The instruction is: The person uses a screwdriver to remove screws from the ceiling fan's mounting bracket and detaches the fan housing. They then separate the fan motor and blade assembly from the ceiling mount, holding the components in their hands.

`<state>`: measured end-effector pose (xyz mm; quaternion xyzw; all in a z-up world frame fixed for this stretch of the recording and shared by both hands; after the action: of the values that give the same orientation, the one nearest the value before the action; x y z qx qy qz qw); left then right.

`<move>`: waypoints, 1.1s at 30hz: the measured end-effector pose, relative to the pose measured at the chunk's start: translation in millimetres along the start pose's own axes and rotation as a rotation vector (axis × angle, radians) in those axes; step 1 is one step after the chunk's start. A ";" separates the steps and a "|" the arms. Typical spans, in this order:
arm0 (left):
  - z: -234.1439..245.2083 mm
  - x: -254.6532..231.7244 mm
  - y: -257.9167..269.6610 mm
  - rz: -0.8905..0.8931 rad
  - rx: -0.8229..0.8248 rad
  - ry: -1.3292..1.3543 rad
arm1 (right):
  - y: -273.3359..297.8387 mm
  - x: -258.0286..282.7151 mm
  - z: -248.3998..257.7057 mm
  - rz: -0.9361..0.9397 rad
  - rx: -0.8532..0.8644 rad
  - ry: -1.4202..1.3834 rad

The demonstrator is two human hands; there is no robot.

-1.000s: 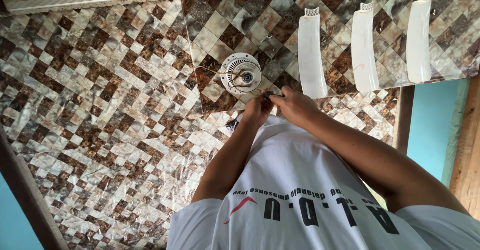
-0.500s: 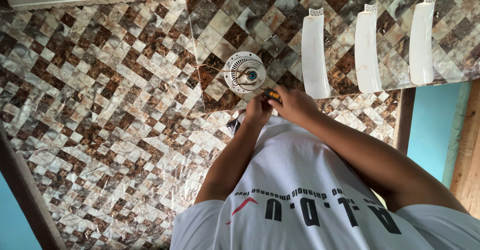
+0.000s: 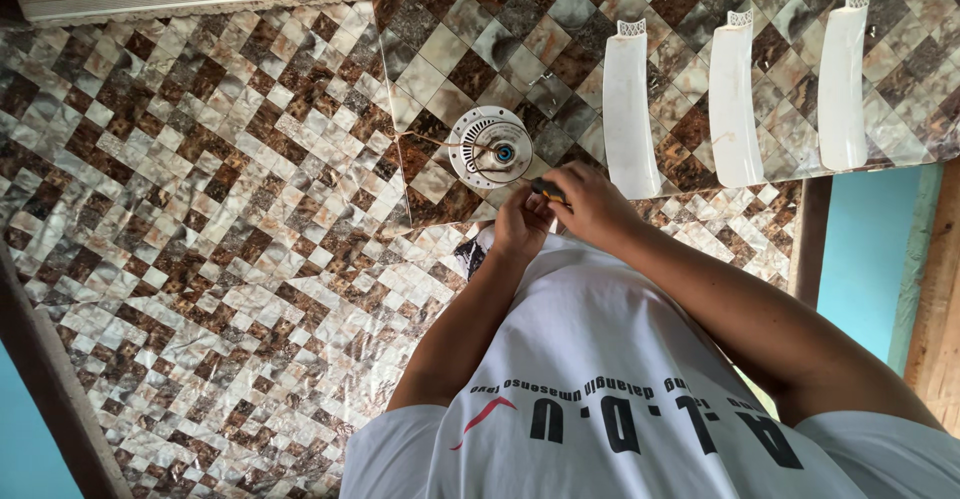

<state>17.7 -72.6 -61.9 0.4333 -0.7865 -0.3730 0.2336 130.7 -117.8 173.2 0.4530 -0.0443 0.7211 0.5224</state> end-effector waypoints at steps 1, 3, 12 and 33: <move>-0.8 0.3 2.4 0.032 -0.030 -0.001 | 1.2 5.6 -0.1 0.101 0.005 0.036; -7.3 -2.3 7.7 0.054 -0.028 -0.008 | 5.5 17.8 -0.5 0.303 0.013 0.107; -25.3 -20.7 22.6 -0.018 0.109 -0.030 | 1.3 0.6 -2.4 -0.094 0.012 -0.016; -36.2 -4.5 29.4 -0.013 0.185 -0.105 | 14.8 -2.1 0.8 0.040 0.022 -0.162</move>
<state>30.1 -72.4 -16.7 0.4378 -0.8259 -0.3226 0.1488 119.5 -126.4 178.2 0.5146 -0.0875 0.6926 0.4978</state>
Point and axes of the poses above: each hand's wrist, its own y-axis away from the middle knuckle, its own z-axis out of the back of the hand, x = y × z, the point moved 7 cm from there along -y, towards the middle knuckle, and after that the axes turned 12 degrees about -y, right-handed, at the moved point
